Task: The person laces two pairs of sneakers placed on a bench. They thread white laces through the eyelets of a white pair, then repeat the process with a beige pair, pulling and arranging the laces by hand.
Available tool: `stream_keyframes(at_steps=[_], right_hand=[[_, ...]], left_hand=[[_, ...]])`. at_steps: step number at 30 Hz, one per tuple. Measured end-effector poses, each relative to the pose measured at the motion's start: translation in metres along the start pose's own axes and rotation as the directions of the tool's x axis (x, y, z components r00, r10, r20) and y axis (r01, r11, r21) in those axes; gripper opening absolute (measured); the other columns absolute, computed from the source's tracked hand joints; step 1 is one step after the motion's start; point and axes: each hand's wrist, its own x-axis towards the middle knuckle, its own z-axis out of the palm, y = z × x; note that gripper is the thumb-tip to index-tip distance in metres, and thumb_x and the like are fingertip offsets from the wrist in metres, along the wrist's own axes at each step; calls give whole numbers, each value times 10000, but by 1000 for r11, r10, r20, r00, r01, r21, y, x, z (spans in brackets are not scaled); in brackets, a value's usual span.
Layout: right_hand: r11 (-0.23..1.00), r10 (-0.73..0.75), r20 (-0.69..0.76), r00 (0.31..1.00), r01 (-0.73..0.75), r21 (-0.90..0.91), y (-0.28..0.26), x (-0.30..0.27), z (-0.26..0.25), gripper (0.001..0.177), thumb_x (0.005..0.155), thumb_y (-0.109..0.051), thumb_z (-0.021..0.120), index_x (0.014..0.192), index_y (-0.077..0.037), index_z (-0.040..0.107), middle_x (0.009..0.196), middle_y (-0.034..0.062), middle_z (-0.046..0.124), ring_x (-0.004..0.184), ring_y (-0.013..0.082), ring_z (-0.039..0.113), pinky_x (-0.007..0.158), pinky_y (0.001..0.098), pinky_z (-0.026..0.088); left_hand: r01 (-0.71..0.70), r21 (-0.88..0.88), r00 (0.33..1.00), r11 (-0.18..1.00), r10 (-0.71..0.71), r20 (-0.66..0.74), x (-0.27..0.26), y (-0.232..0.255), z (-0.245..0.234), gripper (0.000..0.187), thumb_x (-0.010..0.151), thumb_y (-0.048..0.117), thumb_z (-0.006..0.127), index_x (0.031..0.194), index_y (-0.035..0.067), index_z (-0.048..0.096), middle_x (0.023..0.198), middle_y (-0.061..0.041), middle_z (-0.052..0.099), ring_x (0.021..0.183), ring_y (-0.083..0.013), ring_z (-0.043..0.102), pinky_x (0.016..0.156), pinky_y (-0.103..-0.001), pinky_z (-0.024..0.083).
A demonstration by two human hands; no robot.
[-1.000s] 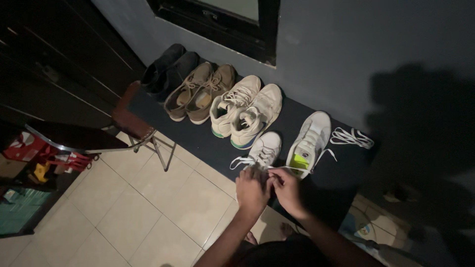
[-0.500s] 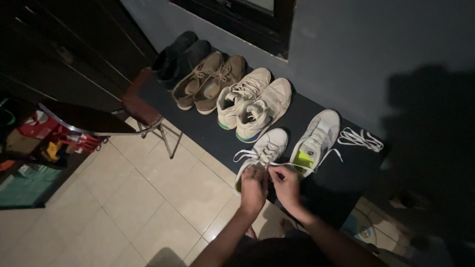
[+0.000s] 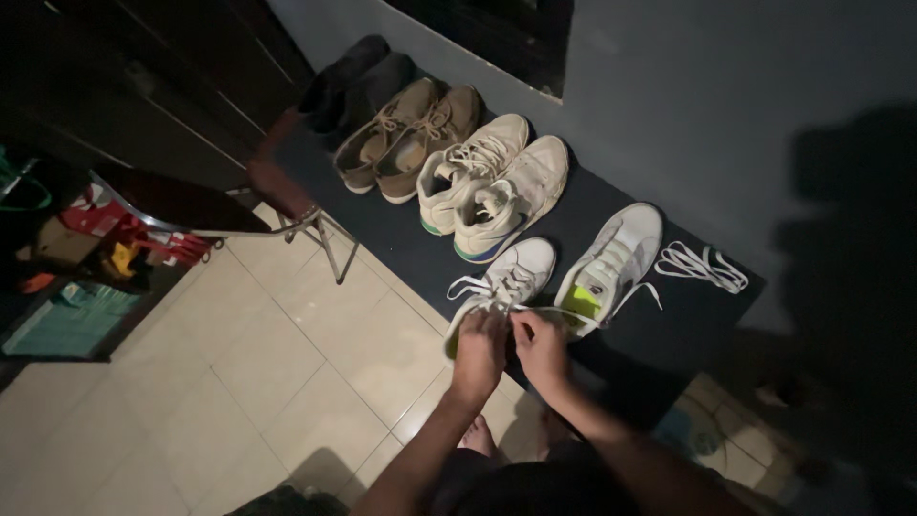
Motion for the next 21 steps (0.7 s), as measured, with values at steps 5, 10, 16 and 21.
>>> stream_keyframes(at_steps=[5,10,16,21], right_hand=[[980,66,35,997,-71,185,18,-7,2,151,918,-24,660,1044,20,731,891,185,755,750,240,737,695,325,550],[971,20,29,999,-26,239,32,-11,4,135,911,-26,684,1022,25,742,901,142,776,793,188,748,737,296,560],[988,72,-43,996,-65,141,23,-4,9,150,874,-72,760,905,20,646,787,140,711,681,243,687,652,348,527],[1000,19,12,1000,-19,10,5,1,-4,267,857,-117,786,1038,-22,614,748,153,661,689,284,651,654,389,513]], left_hand=[[74,115,996,991,-68,-53,-1,12,3,219,834,5,621,1037,-9,702,997,-241,668,974,-448,607,870,-506,496],[129,81,990,988,-124,-65,-1,21,0,198,870,33,624,1046,13,713,978,-227,681,954,-428,629,841,-483,513],[183,-51,982,982,-184,-31,-5,20,-7,111,939,31,625,1023,-8,685,988,-242,678,962,-444,623,836,-484,502],[291,-348,956,891,-255,148,-2,-2,-12,198,870,40,702,1061,1,665,976,-220,688,923,-320,646,815,-413,519]])
